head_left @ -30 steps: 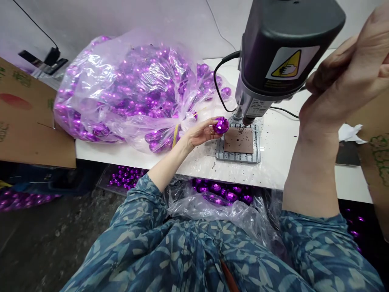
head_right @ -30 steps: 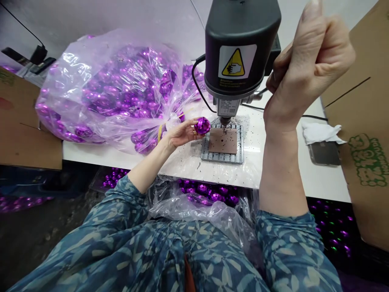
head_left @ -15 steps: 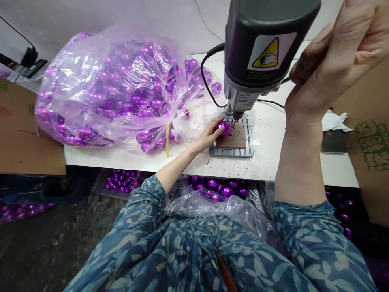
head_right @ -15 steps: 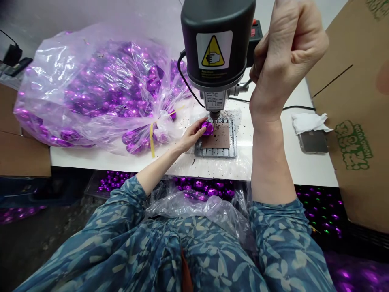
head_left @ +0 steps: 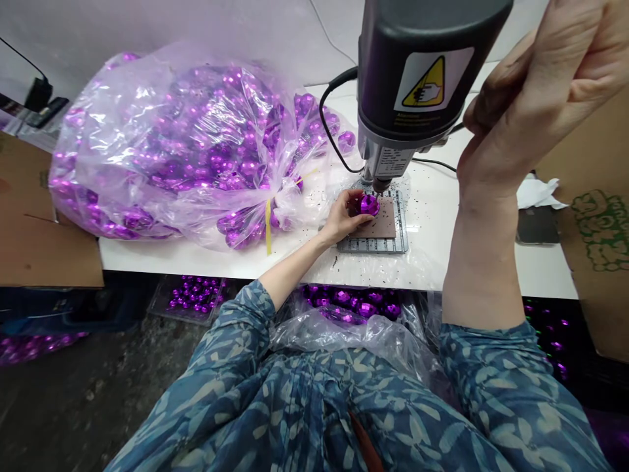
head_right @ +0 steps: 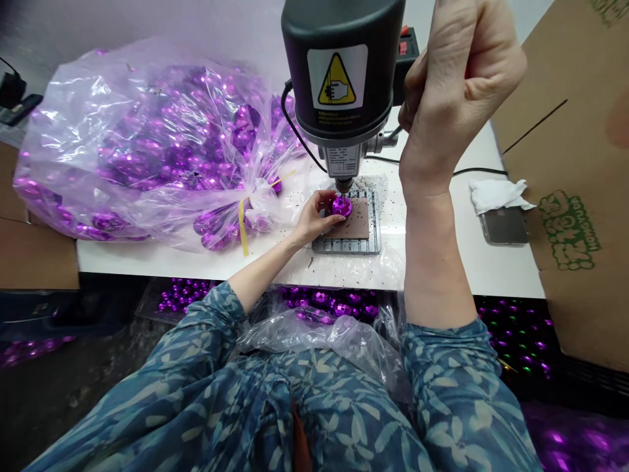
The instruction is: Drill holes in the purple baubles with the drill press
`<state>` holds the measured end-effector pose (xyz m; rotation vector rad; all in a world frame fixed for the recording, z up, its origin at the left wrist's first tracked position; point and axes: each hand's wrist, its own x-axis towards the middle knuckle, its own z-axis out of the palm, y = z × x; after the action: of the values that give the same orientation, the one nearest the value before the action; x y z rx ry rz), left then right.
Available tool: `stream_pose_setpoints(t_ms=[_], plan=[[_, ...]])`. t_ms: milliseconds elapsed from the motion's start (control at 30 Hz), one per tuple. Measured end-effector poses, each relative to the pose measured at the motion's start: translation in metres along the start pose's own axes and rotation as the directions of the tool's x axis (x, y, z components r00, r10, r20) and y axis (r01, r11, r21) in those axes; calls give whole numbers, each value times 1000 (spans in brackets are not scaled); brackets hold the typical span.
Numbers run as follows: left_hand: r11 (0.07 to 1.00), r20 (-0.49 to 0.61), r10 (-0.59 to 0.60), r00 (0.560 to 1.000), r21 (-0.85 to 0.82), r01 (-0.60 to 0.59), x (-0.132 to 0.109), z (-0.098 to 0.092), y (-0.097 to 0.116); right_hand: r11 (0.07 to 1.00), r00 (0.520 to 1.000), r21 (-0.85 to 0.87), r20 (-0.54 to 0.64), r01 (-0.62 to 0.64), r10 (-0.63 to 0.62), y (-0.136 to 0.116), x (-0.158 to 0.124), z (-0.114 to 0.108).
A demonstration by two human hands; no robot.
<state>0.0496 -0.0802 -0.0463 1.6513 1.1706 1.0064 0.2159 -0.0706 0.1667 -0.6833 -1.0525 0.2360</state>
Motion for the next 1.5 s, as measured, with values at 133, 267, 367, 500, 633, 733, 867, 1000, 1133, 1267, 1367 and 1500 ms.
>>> stream_pose_setpoints(t_ms=[133,267,367,500,633,733,867,1000,1133,1267,1367,1500], plan=[[999,50,25,998,-26,-24,-2,4,-7,1000,1000,12,14,24,-24,4,1,-1],[994,83,81,993,-82,-74,-7,8,-7,998,999,-44,8,48,-48,5,3,-2],[993,98,89,991,-84,-81,-9,10,-6,995,999,-87,0,52,-52,5,3,-1],[990,98,123,988,-81,-115,-10,13,-8,997,999,-54,-6,48,-49,5,-2,0],[991,90,118,989,-71,-111,-12,14,-9,997,997,11,-35,71,-70,2,-8,-1],[991,90,108,990,-82,-101,-13,15,-9,998,998,20,16,54,-54,-2,-15,-7],[986,88,143,986,-100,-134,-11,15,-15,997,997,53,51,55,-57,-2,-29,-20],[978,95,195,976,-96,-186,-9,16,-25,977,988,143,-46,156,-150,10,-42,-27],[969,113,242,964,-88,-233,-8,16,-33,951,968,189,-107,244,-227,28,-48,-30],[966,97,247,964,-99,-238,-8,16,-33,929,945,191,-150,316,-290,54,-54,-40],[971,99,227,969,-96,-218,-8,16,-32,911,926,180,-156,370,-345,74,-61,-49],[972,94,216,972,-117,-205,-7,16,-29,900,913,171,-148,402,-380,91,-67,-55]])
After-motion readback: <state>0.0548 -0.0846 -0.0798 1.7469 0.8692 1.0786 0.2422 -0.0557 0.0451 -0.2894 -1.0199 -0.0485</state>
